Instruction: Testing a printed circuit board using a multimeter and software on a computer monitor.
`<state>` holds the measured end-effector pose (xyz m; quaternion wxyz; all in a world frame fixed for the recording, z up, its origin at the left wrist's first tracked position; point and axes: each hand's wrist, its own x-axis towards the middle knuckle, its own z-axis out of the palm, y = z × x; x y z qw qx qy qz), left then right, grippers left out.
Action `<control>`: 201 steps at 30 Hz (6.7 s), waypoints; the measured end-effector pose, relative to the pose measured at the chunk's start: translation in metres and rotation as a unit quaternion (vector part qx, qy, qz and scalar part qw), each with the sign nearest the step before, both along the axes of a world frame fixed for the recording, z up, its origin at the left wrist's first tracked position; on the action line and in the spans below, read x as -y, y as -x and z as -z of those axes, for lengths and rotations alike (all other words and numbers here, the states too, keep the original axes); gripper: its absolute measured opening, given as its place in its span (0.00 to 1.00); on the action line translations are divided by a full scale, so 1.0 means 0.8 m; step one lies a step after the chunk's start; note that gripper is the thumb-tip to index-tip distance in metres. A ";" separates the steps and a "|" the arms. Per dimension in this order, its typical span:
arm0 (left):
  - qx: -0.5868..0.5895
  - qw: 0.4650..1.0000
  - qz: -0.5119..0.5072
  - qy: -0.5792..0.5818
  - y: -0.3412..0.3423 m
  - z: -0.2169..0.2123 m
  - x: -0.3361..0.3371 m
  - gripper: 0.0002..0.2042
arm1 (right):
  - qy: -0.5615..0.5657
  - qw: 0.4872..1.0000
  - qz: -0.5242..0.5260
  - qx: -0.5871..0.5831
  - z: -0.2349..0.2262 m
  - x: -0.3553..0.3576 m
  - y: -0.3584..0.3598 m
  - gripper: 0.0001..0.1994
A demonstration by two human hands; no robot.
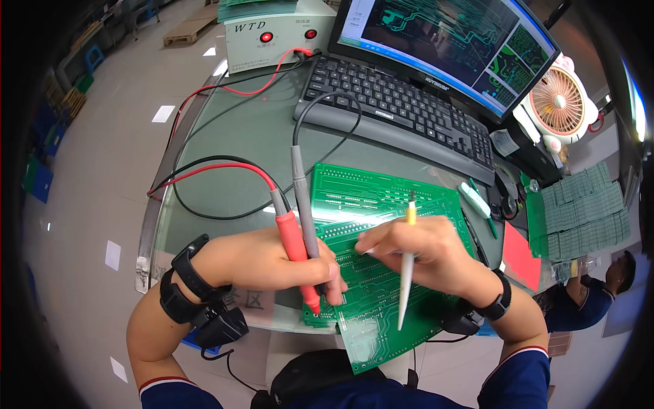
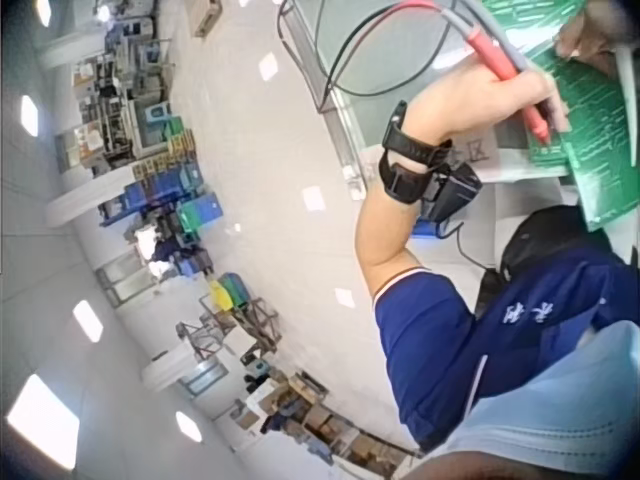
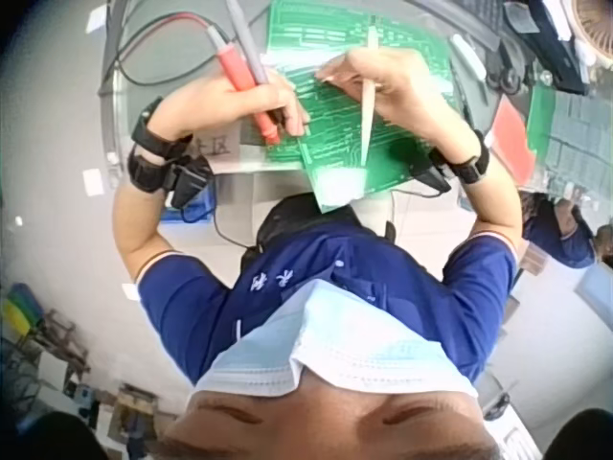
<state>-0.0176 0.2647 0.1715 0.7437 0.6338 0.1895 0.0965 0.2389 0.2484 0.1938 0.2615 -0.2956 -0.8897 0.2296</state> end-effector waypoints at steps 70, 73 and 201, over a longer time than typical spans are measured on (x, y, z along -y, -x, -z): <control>-0.416 0.836 -0.254 -0.250 -0.008 -0.031 0.003 0.10 | -0.199 0.878 0.431 0.061 0.061 0.256 -0.451 0.13; -0.396 0.851 -0.260 -0.225 0.001 -0.027 0.005 0.11 | -0.212 0.873 0.432 0.083 0.061 0.254 -0.448 0.13; -0.037 0.983 -0.162 -0.079 -0.031 -0.003 -0.029 0.09 | 0.378 0.923 -0.038 -0.056 0.014 -0.037 -0.060 0.07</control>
